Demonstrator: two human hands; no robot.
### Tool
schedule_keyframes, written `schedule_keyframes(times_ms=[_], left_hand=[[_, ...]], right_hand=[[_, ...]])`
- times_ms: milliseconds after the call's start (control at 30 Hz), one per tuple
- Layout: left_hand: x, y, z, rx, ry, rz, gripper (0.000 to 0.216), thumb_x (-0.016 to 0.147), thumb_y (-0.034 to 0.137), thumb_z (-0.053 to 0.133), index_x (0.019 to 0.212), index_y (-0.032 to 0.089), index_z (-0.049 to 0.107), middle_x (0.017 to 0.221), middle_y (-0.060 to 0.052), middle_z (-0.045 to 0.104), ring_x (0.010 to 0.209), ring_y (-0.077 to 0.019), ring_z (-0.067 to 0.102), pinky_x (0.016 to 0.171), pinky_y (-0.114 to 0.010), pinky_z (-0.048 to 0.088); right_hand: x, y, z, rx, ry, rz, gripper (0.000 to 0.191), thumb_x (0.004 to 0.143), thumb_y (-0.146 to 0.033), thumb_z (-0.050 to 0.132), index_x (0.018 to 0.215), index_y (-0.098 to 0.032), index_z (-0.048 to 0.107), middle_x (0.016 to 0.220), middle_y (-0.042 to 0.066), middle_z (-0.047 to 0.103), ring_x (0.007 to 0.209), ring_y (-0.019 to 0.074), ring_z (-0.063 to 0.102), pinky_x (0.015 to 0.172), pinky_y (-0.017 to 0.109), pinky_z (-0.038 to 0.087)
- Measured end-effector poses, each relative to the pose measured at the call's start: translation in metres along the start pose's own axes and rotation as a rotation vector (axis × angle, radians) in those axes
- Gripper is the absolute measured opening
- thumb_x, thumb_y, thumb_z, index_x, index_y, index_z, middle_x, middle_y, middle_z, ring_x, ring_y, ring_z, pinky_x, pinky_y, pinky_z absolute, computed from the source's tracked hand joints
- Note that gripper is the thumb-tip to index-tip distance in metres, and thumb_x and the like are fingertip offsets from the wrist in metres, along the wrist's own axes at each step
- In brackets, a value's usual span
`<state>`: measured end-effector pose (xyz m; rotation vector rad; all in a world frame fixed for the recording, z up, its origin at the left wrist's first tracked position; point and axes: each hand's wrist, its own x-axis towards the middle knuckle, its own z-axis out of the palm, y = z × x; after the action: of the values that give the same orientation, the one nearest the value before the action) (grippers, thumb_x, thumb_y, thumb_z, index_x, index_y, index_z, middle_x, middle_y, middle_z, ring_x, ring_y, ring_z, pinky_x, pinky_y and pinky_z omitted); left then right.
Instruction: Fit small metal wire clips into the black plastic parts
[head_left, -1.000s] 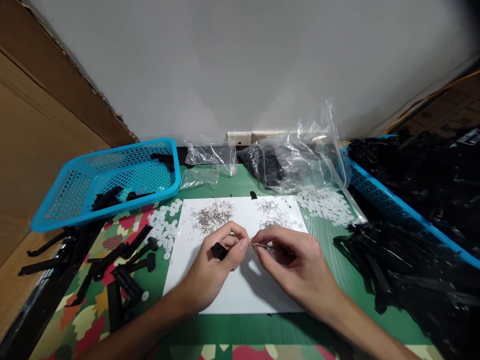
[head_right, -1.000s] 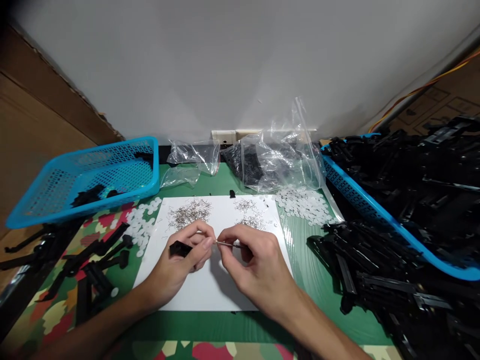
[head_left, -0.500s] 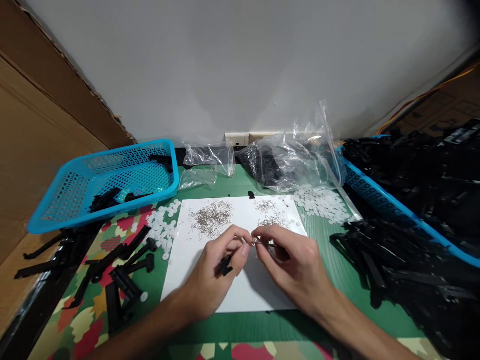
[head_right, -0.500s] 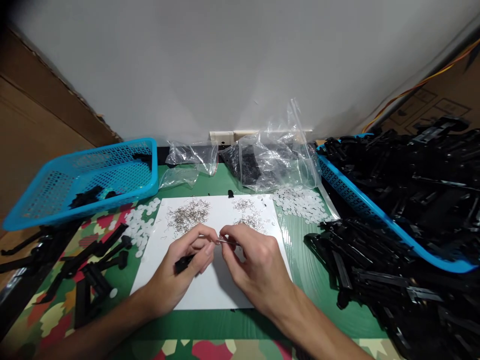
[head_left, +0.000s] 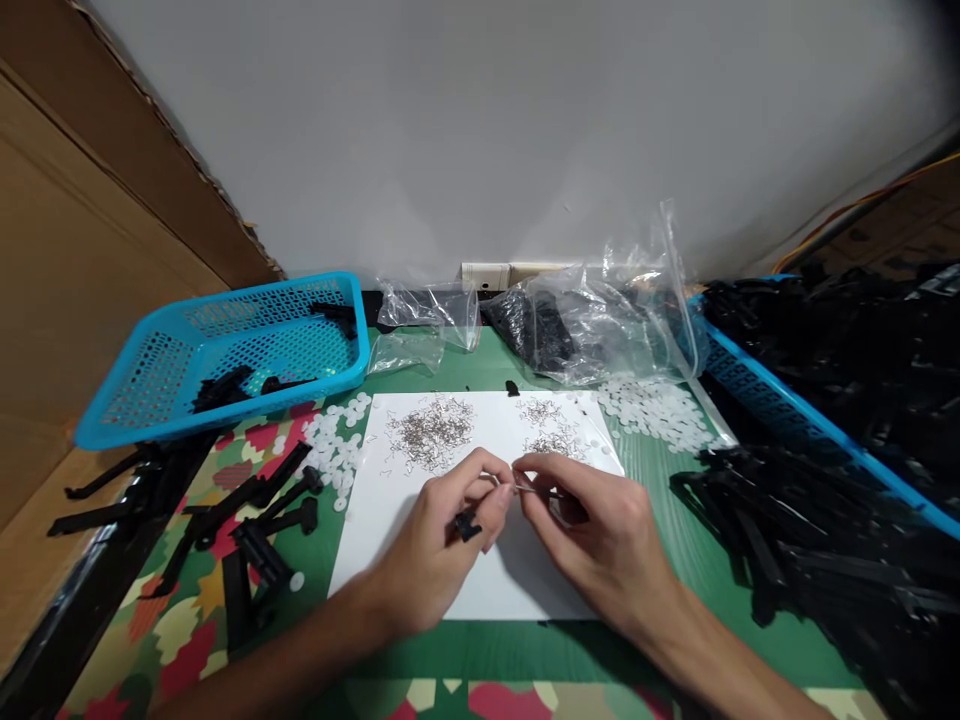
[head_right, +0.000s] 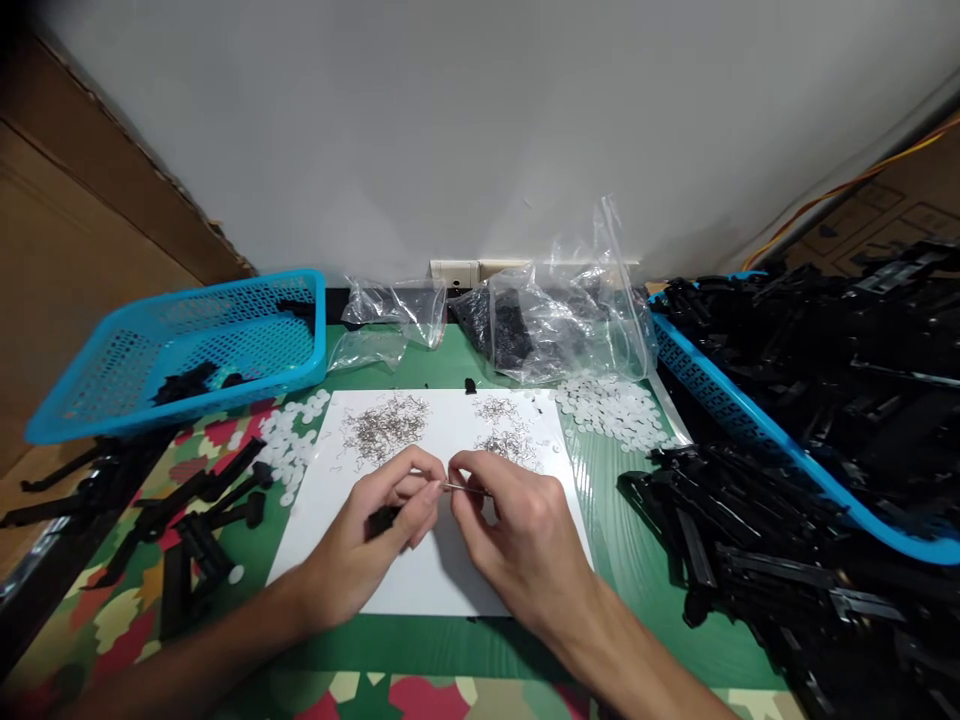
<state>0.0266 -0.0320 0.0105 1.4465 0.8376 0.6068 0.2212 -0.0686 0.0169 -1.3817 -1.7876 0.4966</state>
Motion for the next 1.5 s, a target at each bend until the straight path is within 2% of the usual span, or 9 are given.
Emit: schedule_keyframes(times_ms=[167, 333, 633, 900, 1033, 1133, 1300, 1400, 1500], left_hand=[[0.004, -0.004, 0.001, -0.117, 0.134, -0.009, 0.027, 0.108, 0.048, 0.059, 0.104, 0.021, 0.061, 0.062, 0.007, 0.044, 0.06, -0.0108, 0.039, 0.06, -0.027, 0.028], [0.005, -0.006, 0.001, -0.153, 0.242, -0.012, 0.028, 0.106, 0.048, 0.061, 0.1, 0.021, 0.06, 0.063, 0.008, 0.038, 0.059, -0.0106, 0.033, 0.057, -0.026, 0.025], [0.002, -0.001, 0.003, -0.065, 0.187, -0.009, 0.029, 0.109, 0.048, 0.056, 0.104, 0.02, 0.061, 0.066, 0.006, 0.047, 0.065, -0.0124, 0.042, 0.065, -0.027, 0.033], [0.0, 0.0, -0.002, -0.11, 0.087, -0.02, 0.031, 0.11, 0.049, 0.053, 0.105, 0.02, 0.062, 0.071, 0.002, 0.051, 0.066, -0.0125, 0.042, 0.063, -0.028, 0.029], [0.002, -0.001, -0.012, -0.488, -0.05, 0.02, 0.04, 0.092, 0.052, 0.075, 0.114, 0.023, 0.058, 0.084, 0.002, 0.043, 0.068, -0.011, 0.036, 0.058, -0.024, 0.025], [0.007, 0.002, -0.018, -0.759, -0.113, 0.027, 0.043, 0.092, 0.062, 0.066, 0.106, 0.025, 0.049, 0.091, 0.001, 0.039, 0.068, -0.0119, 0.039, 0.054, -0.022, 0.027], [0.015, 0.006, -0.015, -0.728, 0.017, 0.013, 0.035, 0.109, 0.056, 0.035, 0.093, 0.025, 0.04, 0.092, -0.001, 0.043, 0.078, -0.0187, 0.054, 0.058, -0.027, 0.043], [0.015, 0.006, -0.012, -0.525, 0.19, 0.021, 0.038, 0.108, 0.057, 0.044, 0.091, 0.023, 0.044, 0.095, -0.003, 0.047, 0.088, -0.0185, 0.049, 0.078, -0.028, 0.047], [0.013, 0.005, -0.012, -0.345, 0.312, 0.041, 0.039, 0.108, 0.057, 0.05, 0.089, 0.023, 0.046, 0.09, -0.001, 0.041, 0.08, -0.017, 0.039, 0.076, -0.026, 0.041]], right_hand=[[0.001, -0.007, 0.002, 0.057, 0.052, 0.034, 0.012, 0.099, -0.014, 0.06, 0.097, -0.019, 0.071, 0.067, -0.004, 0.064, 0.049, 0.0084, 0.049, 0.046, 0.023, 0.038], [-0.004, -0.004, 0.006, -0.101, 0.123, -0.226, 0.024, 0.097, -0.004, 0.06, 0.117, -0.015, 0.068, 0.079, 0.001, 0.071, 0.054, 0.01, 0.056, 0.049, 0.025, 0.044], [-0.005, 0.003, 0.01, -0.072, 0.059, -0.233, 0.037, 0.099, -0.004, 0.058, 0.134, -0.012, 0.067, 0.089, 0.006, 0.079, 0.063, 0.0127, 0.07, 0.053, 0.026, 0.052], [-0.001, -0.008, 0.004, 0.107, 0.122, -0.02, 0.016, 0.096, -0.012, 0.067, 0.104, -0.017, 0.08, 0.082, 0.002, 0.082, 0.053, 0.0099, 0.067, 0.048, 0.021, 0.051], [0.004, -0.009, -0.001, 0.27, 0.158, 0.2, 0.008, 0.093, -0.021, 0.074, 0.091, -0.019, 0.081, 0.069, 0.0, 0.077, 0.052, 0.0118, 0.067, 0.047, 0.021, 0.05], [0.009, -0.009, -0.004, 0.424, 0.136, 0.314, 0.013, 0.092, -0.03, 0.077, 0.086, -0.019, 0.081, 0.062, 0.001, 0.073, 0.05, 0.0124, 0.064, 0.047, 0.021, 0.049], [0.012, -0.008, -0.004, 0.523, 0.043, 0.372, 0.022, 0.092, -0.035, 0.079, 0.079, -0.017, 0.079, 0.052, -0.001, 0.064, 0.044, 0.0099, 0.053, 0.043, 0.021, 0.038], [0.011, -0.007, -0.003, 0.554, 0.022, 0.374, 0.026, 0.091, -0.036, 0.08, 0.074, -0.017, 0.077, 0.052, -0.001, 0.062, 0.045, 0.0093, 0.049, 0.043, 0.022, 0.035], [0.009, -0.003, -0.002, 0.586, 0.013, 0.392, 0.026, 0.09, -0.036, 0.081, 0.074, -0.017, 0.077, 0.052, -0.002, 0.059, 0.046, 0.0088, 0.046, 0.044, 0.022, 0.034]])
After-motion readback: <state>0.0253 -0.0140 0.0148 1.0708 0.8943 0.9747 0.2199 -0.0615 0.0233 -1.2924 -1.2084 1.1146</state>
